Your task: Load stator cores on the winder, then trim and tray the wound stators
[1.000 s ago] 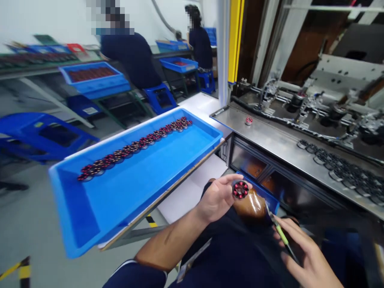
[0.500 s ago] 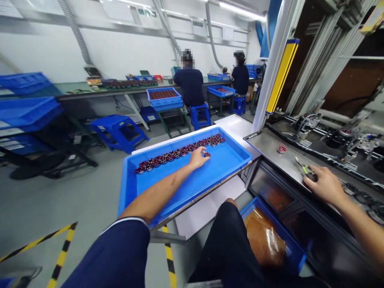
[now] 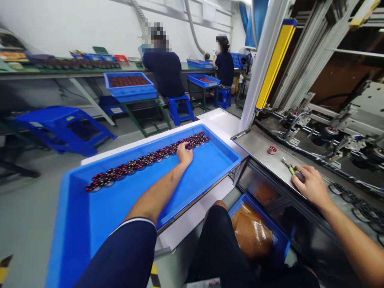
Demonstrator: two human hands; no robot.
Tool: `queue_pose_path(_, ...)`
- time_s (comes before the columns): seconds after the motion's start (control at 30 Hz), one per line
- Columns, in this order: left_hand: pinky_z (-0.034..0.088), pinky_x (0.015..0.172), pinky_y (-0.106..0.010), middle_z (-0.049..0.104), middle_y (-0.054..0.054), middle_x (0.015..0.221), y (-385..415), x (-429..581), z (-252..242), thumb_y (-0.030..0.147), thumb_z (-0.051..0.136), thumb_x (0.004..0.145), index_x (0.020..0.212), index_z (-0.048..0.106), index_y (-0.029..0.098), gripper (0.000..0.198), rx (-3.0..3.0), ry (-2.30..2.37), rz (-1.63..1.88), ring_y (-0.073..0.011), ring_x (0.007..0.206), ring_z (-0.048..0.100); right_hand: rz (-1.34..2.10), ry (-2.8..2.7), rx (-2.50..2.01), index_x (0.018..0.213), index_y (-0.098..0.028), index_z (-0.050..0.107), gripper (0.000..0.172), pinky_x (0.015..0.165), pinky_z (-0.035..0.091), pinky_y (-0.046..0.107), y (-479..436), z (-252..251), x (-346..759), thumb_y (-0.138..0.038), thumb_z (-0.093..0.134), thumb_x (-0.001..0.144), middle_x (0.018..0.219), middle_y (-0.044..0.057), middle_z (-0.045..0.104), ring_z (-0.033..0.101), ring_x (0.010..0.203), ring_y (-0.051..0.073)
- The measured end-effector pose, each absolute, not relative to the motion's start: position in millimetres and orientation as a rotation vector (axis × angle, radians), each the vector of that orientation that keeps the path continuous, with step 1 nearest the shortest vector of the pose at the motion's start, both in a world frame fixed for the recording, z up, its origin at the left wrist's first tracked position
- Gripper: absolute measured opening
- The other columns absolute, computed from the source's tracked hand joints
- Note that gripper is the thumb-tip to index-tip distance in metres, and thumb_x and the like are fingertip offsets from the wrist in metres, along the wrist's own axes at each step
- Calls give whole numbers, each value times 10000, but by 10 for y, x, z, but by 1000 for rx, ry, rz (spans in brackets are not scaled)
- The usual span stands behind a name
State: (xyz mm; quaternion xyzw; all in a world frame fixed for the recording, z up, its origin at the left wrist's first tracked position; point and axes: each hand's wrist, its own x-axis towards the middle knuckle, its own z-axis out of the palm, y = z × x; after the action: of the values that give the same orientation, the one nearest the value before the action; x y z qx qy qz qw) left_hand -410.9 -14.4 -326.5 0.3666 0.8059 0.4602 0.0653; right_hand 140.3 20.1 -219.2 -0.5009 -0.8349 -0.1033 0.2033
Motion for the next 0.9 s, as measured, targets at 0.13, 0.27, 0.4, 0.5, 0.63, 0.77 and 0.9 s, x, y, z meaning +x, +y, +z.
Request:
queue_pose_path(0.13,586,915,-461,628,-112,1304,-155,-3991,-3143,342,646,961,1294,593,166,380,1095,2431,1459,-241,1083,663,-257,-2330,-1448,1213,-117,690,481,992,487,480,145,-2147,1335,-422,487,902,1196,192,654,609,1103,336)
queue_pose_path(0.27,589,896,-379,638,-126,1304,-49,-3683,-2796,264,702,895,1282,577,139,426,1329,2283,1462,-175,909,700,-171,-2324,-1511,1241,-105,677,471,990,460,461,83,-2099,1254,-379,494,904,1219,195,641,583,1118,330)
queue_pose_path(0.4,584,890,-335,691,-128,1217,68,-3153,-2332,308,631,926,1283,557,133,404,1724,2015,1377,-197,987,706,-36,-2270,-1547,1250,-90,676,458,1005,422,445,11,-2069,1180,-341,531,895,1240,197,634,558,1135,326)
queue_pose_path(0.5,567,950,-363,728,-113,1127,211,-2677,-2083,317,636,930,1214,613,145,334,1969,1764,1205,-223,1059,696,37,-2222,-1561,1205,-106,701,411,997,407,424,-48,-2025,1142,-315,566,878,1226,181,640,554,1122,309)
queue_pose_path(0.63,558,980,-459,711,-99,1164,595,-1996,-1932,298,698,914,1196,646,148,323,2025,1440,954,-243,1084,685,45,-2191,-1633,1172,-126,702,355,1000,411,418,-100,-1957,1121,-316,594,891,1228,165,642,557,1134,292)
queue_pose_path(0.77,601,883,-439,668,-99,1228,926,-1495,-1906,348,645,965,1264,614,159,355,1883,1204,847,-224,1037,685,22,-2157,-1730,1164,-156,662,332,1022,449,482,-117,-1970,1125,-393,642,933,1257,118,633,575,1174,279)
queue_pose_path(0.9,603,874,-434,683,-97,1191,891,-1242,-1860,332,669,947,1261,611,153,366,1802,1135,929,-219,1000,694,70,-2091,-1676,1161,-173,652,324,1029,482,514,-102,-1946,1147,-421,654,951,1264,87,642,605,1173,263)
